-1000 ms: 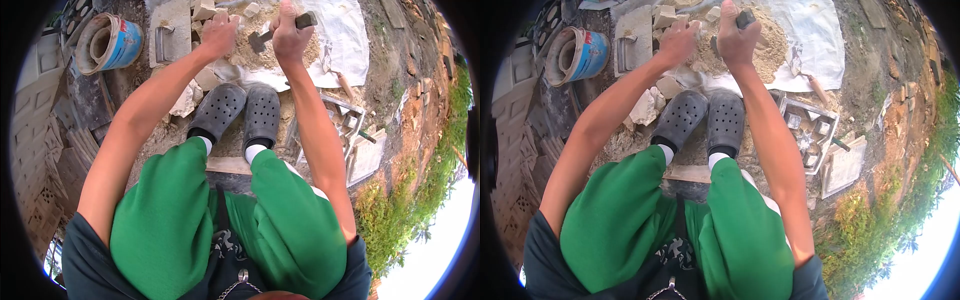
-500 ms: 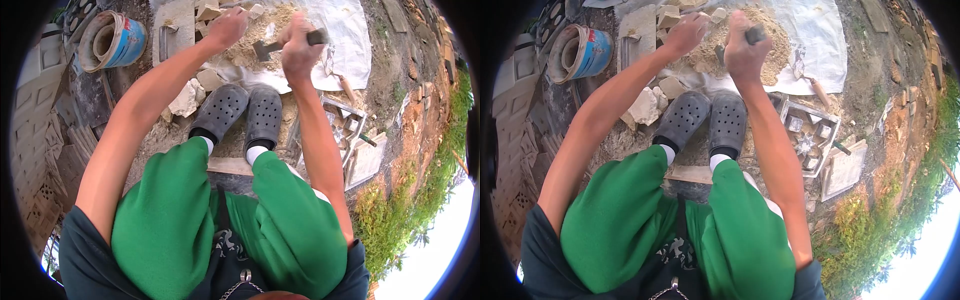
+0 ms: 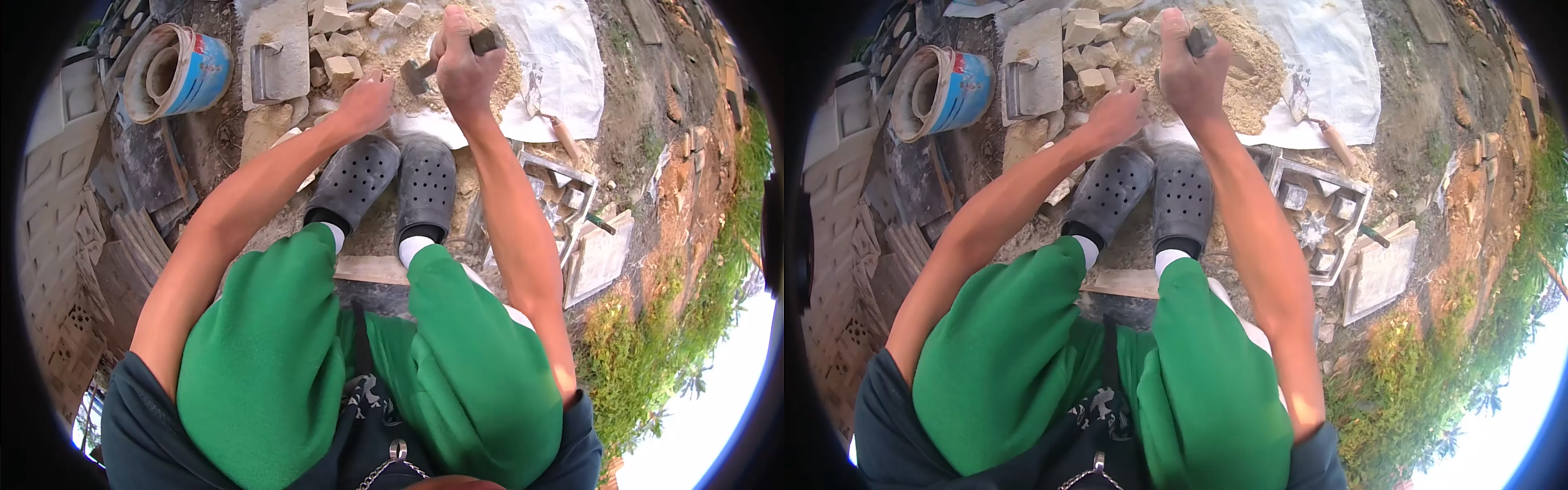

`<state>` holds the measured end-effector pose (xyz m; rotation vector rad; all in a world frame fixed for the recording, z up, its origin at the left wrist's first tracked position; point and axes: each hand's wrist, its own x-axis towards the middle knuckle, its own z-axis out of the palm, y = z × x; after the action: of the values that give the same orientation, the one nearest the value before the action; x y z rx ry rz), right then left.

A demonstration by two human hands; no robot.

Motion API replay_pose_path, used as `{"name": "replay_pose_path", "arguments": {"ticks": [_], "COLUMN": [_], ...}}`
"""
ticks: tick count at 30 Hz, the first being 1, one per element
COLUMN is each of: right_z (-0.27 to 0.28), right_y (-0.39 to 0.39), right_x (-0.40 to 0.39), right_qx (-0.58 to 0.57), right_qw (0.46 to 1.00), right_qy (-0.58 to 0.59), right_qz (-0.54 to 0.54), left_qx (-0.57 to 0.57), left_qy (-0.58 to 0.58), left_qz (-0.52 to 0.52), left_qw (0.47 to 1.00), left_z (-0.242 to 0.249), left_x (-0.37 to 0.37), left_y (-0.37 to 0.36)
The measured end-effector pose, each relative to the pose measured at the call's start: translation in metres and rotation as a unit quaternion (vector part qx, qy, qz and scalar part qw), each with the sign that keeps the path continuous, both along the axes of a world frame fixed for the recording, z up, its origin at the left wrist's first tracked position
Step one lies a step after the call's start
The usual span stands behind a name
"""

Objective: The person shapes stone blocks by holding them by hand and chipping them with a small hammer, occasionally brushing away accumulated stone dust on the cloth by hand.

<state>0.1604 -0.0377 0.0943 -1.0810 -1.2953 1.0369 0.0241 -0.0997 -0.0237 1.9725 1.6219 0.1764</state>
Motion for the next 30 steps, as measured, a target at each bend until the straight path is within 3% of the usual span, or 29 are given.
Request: {"name": "replay_pose_path", "arguments": {"ticks": [2, 3, 4, 6, 7, 10, 12, 15, 21, 26, 29, 30], "right_z": [0.012, 0.030, 0.038, 0.048, 0.053, 0.048, 0.026, 0.006, 0.038, -0.008, 0.011, 0.023], "right_y": [0.003, 0.008, 0.008, 0.015, 0.023, 0.026, 0.021, 0.018, 0.015, 0.006, 0.015, 0.013], "right_x": [0.005, 0.011, 0.014, 0.037, 0.048, 0.056, 0.055, 0.054, 0.041, 0.036, 0.040, 0.032], "right_qx": [-0.058, 0.036, -0.007, -0.034, -0.009, -0.020, 0.027, 0.003, -0.006, 0.018, 0.004, 0.010], "right_qw": [0.998, 0.996, 0.997, 0.982, 0.986, 0.986, 0.993, 0.995, 0.985, 0.994, 0.995, 0.993], "right_qy": [0.012, 0.066, 0.062, 0.177, 0.169, 0.158, 0.065, 0.041, 0.153, 0.082, 0.088, 0.093], "right_qz": [-0.008, 0.037, -0.054, -0.050, -0.002, -0.057, -0.095, -0.089, -0.077, -0.072, -0.035, -0.078], "left_qx": [-0.027, -0.030, -0.035, -0.034, -0.032, 0.028, 0.043, 0.059, 0.025, 0.003, -0.033, -0.050], "left_qy": [0.001, -0.005, -0.013, -0.018, -0.022, -0.060, -0.071, -0.055, -0.043, -0.073, -0.065, -0.068], "left_qz": [-0.004, -0.008, -0.009, -0.005, -0.008, -0.005, -0.026, -0.058, -0.044, -0.009, 0.018, 0.032], "left_qw": [1.000, 0.999, 0.999, 0.999, 0.999, 0.998, 0.996, 0.995, 0.998, 0.997, 0.997, 0.996], "left_z": [-0.002, -0.005, -0.006, -0.002, 0.001, 0.005, -0.005, -0.025, -0.025, -0.037, -0.037, -0.036], "left_x": [-0.001, -0.003, -0.004, -0.004, -0.003, 0.004, 0.009, 0.020, 0.023, 0.025, 0.030, 0.031], "left_y": [-0.001, 0.001, -0.001, 0.000, 0.001, 0.007, 0.014, 0.021, 0.032, 0.044, 0.047, 0.050]}}
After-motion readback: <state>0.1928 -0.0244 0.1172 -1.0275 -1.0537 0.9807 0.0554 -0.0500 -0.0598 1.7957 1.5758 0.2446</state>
